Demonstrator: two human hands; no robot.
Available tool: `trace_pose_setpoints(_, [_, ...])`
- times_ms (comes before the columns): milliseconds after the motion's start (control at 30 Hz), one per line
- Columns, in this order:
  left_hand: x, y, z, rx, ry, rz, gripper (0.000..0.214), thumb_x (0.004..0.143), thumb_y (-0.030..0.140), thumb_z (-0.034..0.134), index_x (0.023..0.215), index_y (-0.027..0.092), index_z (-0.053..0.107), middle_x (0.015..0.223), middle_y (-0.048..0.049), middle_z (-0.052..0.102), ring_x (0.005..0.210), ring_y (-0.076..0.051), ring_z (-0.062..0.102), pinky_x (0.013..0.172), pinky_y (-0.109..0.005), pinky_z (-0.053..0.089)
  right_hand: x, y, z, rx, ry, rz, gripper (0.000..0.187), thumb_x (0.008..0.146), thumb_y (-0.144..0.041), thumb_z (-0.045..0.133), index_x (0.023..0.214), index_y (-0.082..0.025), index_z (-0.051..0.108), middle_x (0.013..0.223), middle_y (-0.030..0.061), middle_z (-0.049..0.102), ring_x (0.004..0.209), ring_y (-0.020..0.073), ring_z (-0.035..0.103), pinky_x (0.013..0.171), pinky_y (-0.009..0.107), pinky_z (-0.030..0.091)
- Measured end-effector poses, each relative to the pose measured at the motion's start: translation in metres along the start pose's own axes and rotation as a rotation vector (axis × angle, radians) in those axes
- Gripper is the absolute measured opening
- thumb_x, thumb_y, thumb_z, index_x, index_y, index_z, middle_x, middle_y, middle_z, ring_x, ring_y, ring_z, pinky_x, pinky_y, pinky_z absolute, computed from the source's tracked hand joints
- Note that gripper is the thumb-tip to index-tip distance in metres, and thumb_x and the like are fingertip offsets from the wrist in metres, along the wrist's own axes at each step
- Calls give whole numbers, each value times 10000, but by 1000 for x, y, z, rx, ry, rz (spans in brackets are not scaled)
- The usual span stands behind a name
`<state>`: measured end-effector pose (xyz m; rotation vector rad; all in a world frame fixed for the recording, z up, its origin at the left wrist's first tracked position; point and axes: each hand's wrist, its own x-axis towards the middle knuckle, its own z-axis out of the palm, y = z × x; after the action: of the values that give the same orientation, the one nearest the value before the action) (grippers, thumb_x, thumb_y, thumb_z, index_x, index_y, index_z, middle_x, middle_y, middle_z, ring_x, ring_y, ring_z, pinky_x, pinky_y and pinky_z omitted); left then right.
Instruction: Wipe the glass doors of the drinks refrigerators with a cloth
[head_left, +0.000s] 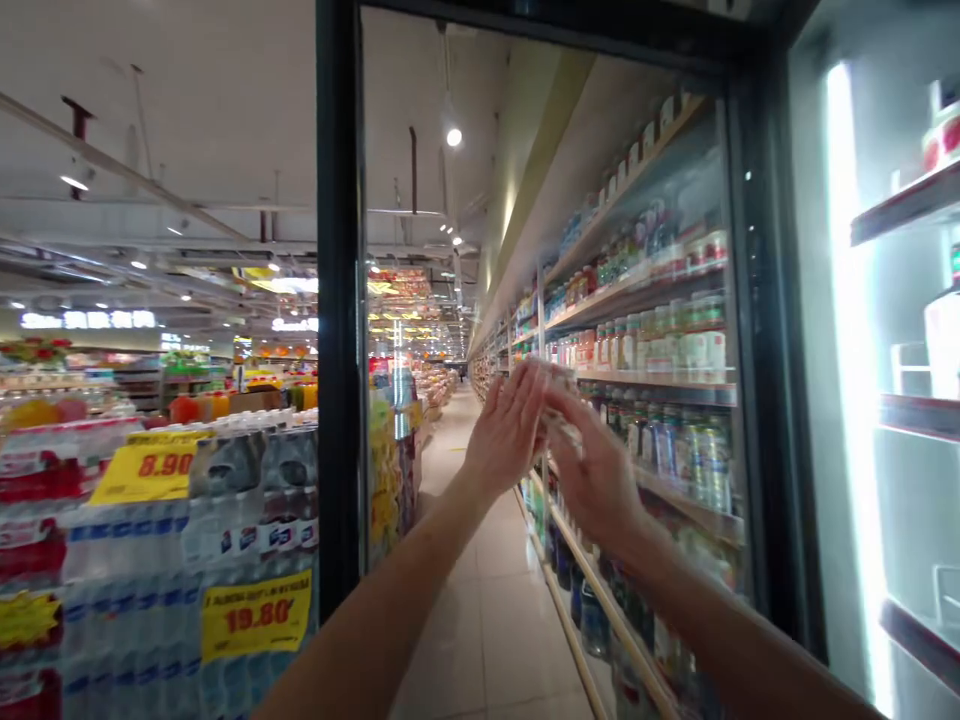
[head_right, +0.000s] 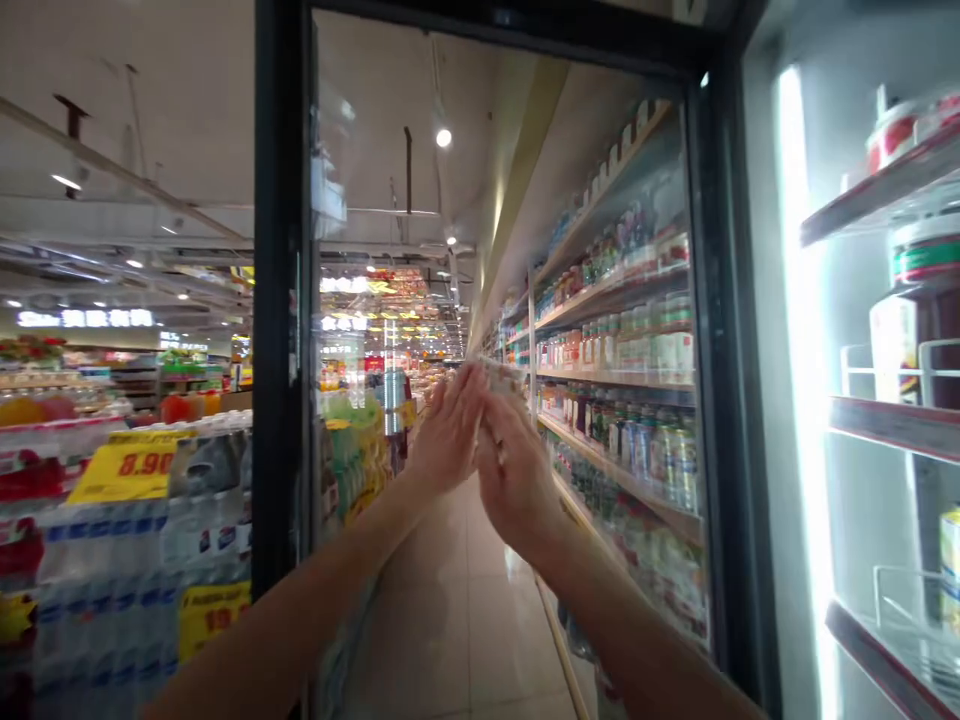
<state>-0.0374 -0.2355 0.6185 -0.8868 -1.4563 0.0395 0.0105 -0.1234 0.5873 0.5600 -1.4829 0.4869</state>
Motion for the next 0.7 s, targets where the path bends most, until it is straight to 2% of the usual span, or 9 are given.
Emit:
trace_pose_setpoints(100, [-15,-9,-10,60,41,-168,772,863,401,456,1448,44,101,1486,-219,261,1424,-289,89,1141,-511,167,7,-3,20,-130,-10,9,484,933,-256,348,1410,-172,329,1425,144,407,1342,244,348,1080,496,345])
trace_pose_setpoints(200, [-33,-19,-21,117,55,-240,868,823,560,487,1452,74,139,1478,-230,273,1416,-314,143,1133,-528,149,24,20,25,-308,-59,-45,467,907,-249,396,1370,-188,410,1479,119,343,1393,255,251,1122,527,243])
trace_pose_setpoints(300, [-40,-22,-26,145,54,-256,791,852,531,464,1453,107,174,1482,-211,275,1415,-308,156,1133,-526,139,39,80,-13,-409,-39,-51,428,899,-255,410,1321,-235,480,1480,76,352,1387,240,264,1120,511,244])
trace_pose_setpoints(400, [-35,-20,-24,139,27,-252,773,864,491,463,1456,97,161,1494,-210,240,1420,-307,121,1135,-524,140,41,129,-53,-480,197,117,430,920,-282,327,1281,-164,527,1447,176,370,1379,290,263,1078,550,271])
trace_pose_setpoints(467, [-33,-19,-22,130,23,-260,774,864,478,466,1459,95,150,1498,-207,227,1421,-305,111,1135,-520,152,35,128,-49,-488,234,122,458,925,-259,280,1291,-105,508,1444,226,348,1385,323,236,1050,605,268])
trace_pose_setpoints(533, [-37,-20,-20,126,30,-269,767,864,472,467,1461,108,151,1499,-197,230,1417,-302,133,1133,-517,169,23,104,-24,-473,156,20,411,911,-252,353,1277,-189,530,1438,137,401,1386,271,256,1069,538,303])
trace_pose_setpoints(633, [-58,-24,-19,151,9,-254,725,879,434,452,1467,139,146,1488,-164,278,1408,-282,186,1134,-495,186,8,78,3,-392,-277,-366,441,881,-217,445,1312,-299,492,1443,25,427,1396,193,253,1125,447,265])
trace_pose_setpoints(667, [-66,-25,-18,168,-5,-241,708,887,416,442,1469,148,141,1481,-152,302,1406,-273,197,1136,-486,185,7,80,2,-400,-292,-344,457,884,-204,424,1325,-310,476,1426,18,452,1389,183,270,1125,449,262])
trace_pose_setpoints(700, [-75,-25,-18,185,-14,-227,694,894,404,431,1470,153,138,1472,-142,325,1406,-266,202,1138,-478,180,6,86,-3,-431,-244,-238,467,894,-197,382,1344,-296,459,1421,33,459,1384,189,282,1118,466,266])
